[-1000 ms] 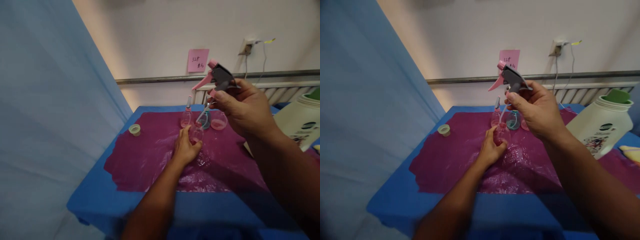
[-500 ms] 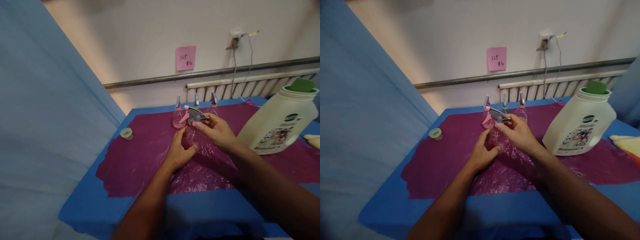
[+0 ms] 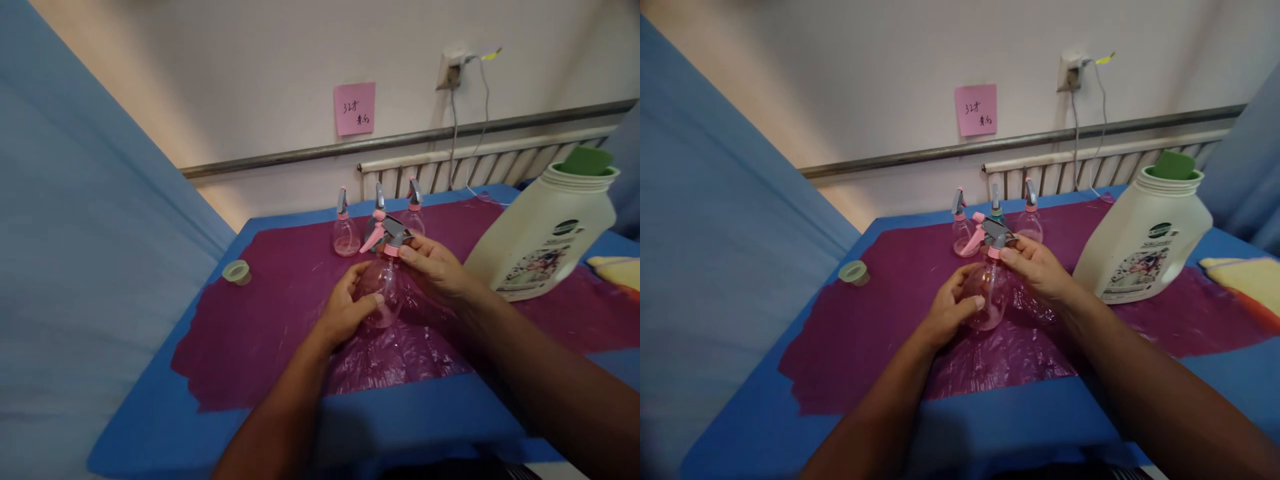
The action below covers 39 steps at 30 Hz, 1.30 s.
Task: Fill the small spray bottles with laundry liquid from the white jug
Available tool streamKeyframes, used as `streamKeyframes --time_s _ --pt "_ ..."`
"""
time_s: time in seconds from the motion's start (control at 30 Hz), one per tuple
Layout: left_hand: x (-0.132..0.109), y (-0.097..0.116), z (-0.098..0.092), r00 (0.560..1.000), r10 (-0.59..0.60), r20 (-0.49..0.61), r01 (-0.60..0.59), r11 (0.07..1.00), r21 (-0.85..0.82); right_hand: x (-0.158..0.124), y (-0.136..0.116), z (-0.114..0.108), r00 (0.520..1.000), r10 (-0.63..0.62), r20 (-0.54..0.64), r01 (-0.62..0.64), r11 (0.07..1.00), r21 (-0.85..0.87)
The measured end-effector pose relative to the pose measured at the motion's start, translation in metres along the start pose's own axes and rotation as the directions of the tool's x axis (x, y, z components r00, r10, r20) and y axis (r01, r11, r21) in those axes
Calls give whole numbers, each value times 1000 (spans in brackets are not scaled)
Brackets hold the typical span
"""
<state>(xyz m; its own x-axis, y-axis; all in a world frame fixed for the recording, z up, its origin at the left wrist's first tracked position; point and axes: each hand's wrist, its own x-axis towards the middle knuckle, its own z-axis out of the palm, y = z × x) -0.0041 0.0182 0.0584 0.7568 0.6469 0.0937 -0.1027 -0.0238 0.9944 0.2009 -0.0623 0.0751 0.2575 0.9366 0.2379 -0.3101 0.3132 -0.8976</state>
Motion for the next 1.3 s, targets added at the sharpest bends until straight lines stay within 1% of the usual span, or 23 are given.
streamKeyframes --time_s 0.1,0.2,0.3,0.4,0.5,0.57,0.63,0.67,0.7,0.77,0.83,0.93,1.03,1.13,1.2,1.3 --pt "-1 -1 -2 997 -57 60 66 986 -156 -4 -4 3 998 49 29 -50 998 32" --pt "-2 -2 -2 991 -95 96 117 960 -255 -7 -5 6 997 65 42 -69 994 82" --pt "-3 -1 -1 988 -110 108 138 946 -294 -9 -3 9 998 53 29 -56 991 122" --pt "-4 -1 -1 987 -115 108 142 947 -289 -8 0 8 998 58 5 -58 990 132" --pt "-3 0 -1 993 -95 70 108 971 -214 -4 3 3 997 77 -20 -74 991 107" --pt "-3 2 1 998 -52 36 56 991 -122 -1 5 -1 995 81 -55 -76 994 82" --pt "-3 4 4 1000 29 6 -29 999 20 2 6 -4 992 80 -94 -74 995 66" --pt "-3 4 6 997 74 -7 -73 990 120 2 7 -4 991 79 -107 -72 995 62" --pt "-4 5 8 993 120 -15 -113 966 231 2 8 -4 990 78 -114 -72 996 58" --pt "-6 4 11 980 197 -4 -176 886 429 1 10 -2 990 79 -120 -75 996 44" --pt "-8 0 13 966 257 41 -239 814 529 0 11 1 988 76 -131 -73 997 29" --pt "-9 -6 12 946 305 111 -314 769 557 -2 11 7 989 70 -134 -68 997 20" --pt "-9 -7 11 949 286 129 -307 757 576 -2 10 12 989 68 -132 -66 998 15" --pt "-9 -3 10 957 266 115 -282 765 579 -2 10 13 989 66 -134 -65 998 12" --pt "-9 2 10 963 253 89 -258 779 572 -3 9 13 992 62 -106 -59 998 28" --pt "-9 7 9 973 225 46 -212 802 558 -4 7 11 997 11 -77 -6 998 57"
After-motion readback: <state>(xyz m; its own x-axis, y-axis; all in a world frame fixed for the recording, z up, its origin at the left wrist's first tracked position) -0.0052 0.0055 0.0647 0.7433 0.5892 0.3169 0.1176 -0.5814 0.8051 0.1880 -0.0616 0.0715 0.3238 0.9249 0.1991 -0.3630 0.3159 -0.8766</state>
